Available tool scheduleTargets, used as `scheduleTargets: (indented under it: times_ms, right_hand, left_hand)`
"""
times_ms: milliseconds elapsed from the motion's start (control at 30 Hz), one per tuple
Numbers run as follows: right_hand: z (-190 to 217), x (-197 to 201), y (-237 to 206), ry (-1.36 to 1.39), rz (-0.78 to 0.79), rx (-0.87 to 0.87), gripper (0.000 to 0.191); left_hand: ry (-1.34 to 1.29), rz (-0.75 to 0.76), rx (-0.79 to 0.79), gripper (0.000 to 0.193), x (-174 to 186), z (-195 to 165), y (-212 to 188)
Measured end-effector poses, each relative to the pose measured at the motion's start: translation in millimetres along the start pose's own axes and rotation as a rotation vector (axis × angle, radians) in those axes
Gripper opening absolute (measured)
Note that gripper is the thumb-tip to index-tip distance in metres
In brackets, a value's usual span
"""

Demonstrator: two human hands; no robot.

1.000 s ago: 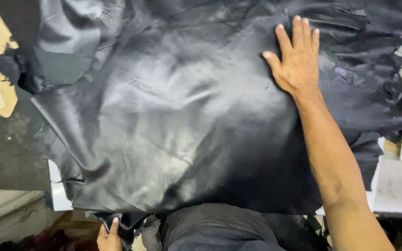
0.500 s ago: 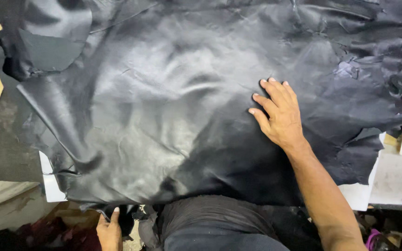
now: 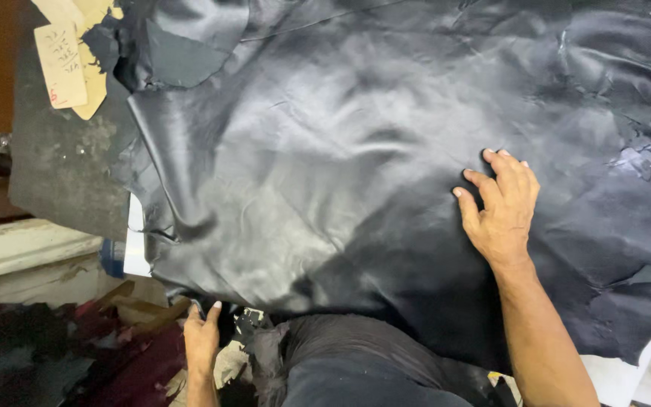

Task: The person repeatedly lifts, unfolds, and smooths a large black leather hide on a work table. They adjust the hide's position multiple times, spreading it flat with both hands and occasionally lifting it to reposition it.

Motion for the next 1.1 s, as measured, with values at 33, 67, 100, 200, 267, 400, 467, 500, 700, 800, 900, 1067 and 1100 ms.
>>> scheduleTargets:
  times_ms: [33, 67, 100, 200, 267, 400, 467, 500, 700, 800, 900, 1067, 1100]
  right_hand:
    - [-1, -1, -2, -0.013, 0.005, -0.003, 0.030]
    - [-2, -3, -4, -0.020, 0.008, -0.001, 0.028]
    - [-2, -5, -6, -0.020, 0.011, 0.007, 0.026]
    - [0, -7, -16, -0.090, 0.066, 0.023, 0.029]
    - [9, -8, -27, -0.135, 0.080, 0.029, 0.029]
    - [52, -14, -68, -0.129, 0.136, 0.060, 0.045]
    - [83, -19, -97, -0.096, 0.211, 0.102, 0.053]
    - [98, -23, -114, -0.081, 0.248, 0.124, 0.054]
    - [115, -21, -208, -0.103, 0.360, 0.098, 0.050]
    - [83, -5, -256, -0.248, 0.174, -0.188, 0.055]
    - [57, 17, -309, -0.319, -0.123, -0.591, 0.052]
    - [82, 3, -340, 0.517, -0.854, -0.998, 0.063]
    - [96, -8, -335, 0.811, -0.892, -1.025, 0.060]
  left_hand:
    - [-0.014, 0.012, -0.061, 0.030, -1, -1, 0]
    - [-0.027, 0.015, -0.123, 0.031, -1, -1, 0]
    - [-0.039, 0.009, -0.182, 0.031, 0, -1, 0]
    - [-0.008, -0.039, -0.091, 0.032, 4, 5, -4]
    - [-0.044, -0.043, -0.100, 0.033, 8, 10, -9]
    - [-0.179, -0.031, -0.207, 0.031, 12, 26, -19]
    - [-0.250, -0.021, -0.230, 0.032, 13, 35, -25]
    - [-0.295, -0.007, -0.263, 0.033, 13, 40, -28]
    - [-0.222, 0.068, -0.265, 0.033, 15, 65, -30]
    - [-0.182, 0.113, -0.264, 0.033, 21, 72, -21]
    - [-0.178, 0.192, -0.283, 0.032, 30, 78, -7]
    - [-0.178, 0.357, -0.349, 0.028, 57, 87, 13]
    - [-0.272, 0.418, -0.351, 0.028, 64, 91, 16]
Point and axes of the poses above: each hand's wrist, its own y-axis towards the middle knuckle, its own x-axis out of the back of the hand, z = x × y, the point moved 1 cm from there along y, towards the middle knuckle, and after that the axes turned 12 degrees about z, right-handed, at the moved point
